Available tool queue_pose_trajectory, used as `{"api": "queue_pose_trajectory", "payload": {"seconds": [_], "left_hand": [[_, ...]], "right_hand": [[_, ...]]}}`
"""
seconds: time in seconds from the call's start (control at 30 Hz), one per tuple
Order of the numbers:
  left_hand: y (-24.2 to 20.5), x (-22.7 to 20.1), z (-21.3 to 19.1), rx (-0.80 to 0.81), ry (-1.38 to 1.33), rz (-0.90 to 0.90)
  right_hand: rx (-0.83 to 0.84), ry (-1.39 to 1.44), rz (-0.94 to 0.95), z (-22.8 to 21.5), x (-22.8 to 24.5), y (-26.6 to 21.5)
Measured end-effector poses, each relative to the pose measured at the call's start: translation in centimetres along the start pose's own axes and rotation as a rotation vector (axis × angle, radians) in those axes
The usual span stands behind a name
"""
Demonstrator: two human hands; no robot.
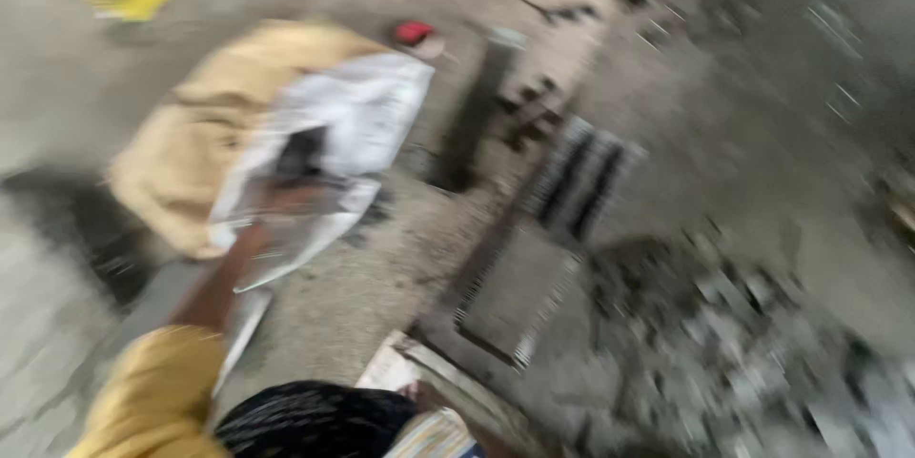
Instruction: The person sits on the floor and repeatedly picks up small metal brackets from a pile, aligns them, and stacks them into neat columns. The person occasionally uses a metal rod to adjust the pile or separate pieces.
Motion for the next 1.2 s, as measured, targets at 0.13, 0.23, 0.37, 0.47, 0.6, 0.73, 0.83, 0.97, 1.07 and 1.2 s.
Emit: {"api": "queue_pose_trajectory", "payload": {"seconds": [0.13, 0.23, 0.37, 0.47, 0.6, 0.73, 0.83, 0.97, 1.07, 1.2], "left_hand": [[1.0, 1.0, 4.0, 0.124, 0.102, -0.194], [7.2, -8.3, 7.6, 0.239, 0.291, -0.201], [8.0, -19.9, 1.9, 0.302, 0.549, -0.066], [9.2, -29.3, 4.3, 0.372, 0.701, 0.129], [7.8, -40.6, 14.2, 0.550, 0.728, 0.514], [4.2, -48.2, 24.1, 0.768, 0.693, 0.744], [3.3, -51.5, 29.3, 0.789, 0.436, 0.717], [2.6, -51.6, 34.6, 0.858, 0.023, 0.588], [2.0, -49.7, 37.4, 0.907, -0.273, 0.457], [2.1, -47.1, 40.6, 0.892, -0.389, 0.298]], "right_hand": [[-0.134, -0.062, 0.095, -9.1, -11.2, -6.3], [-0.156, 0.016, 0.193, -12.1, -15.0, -8.9], [-0.093, 0.130, 0.210, -13.1, -13.0, -8.9], [0.113, 0.092, 0.161, -11.7, -9.9, -8.7], [0.301, -0.148, -0.108, -9.5, -5.5, -8.5], [0.315, -0.461, -0.267, -8.0, -5.3, -6.9], [0.505, -0.483, -0.226, -6.4, -8.1, -5.2], [0.568, -0.414, -0.209, -7.1, -9.4, -5.1], [0.553, -0.326, -0.179, -6.9, -9.0, -4.9], [0.637, -0.302, -0.121, -6.5, -9.8, -5.0]]}}
Point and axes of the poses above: each hand's wrist, its own y-axis towards the middle knuckle, its own z-axis out of the palm, x = y × z, the point moved 9 cm from there along y, towards the middle knuckle, and after that the axes turned 5 degrees about x, right-handed, at the moved point
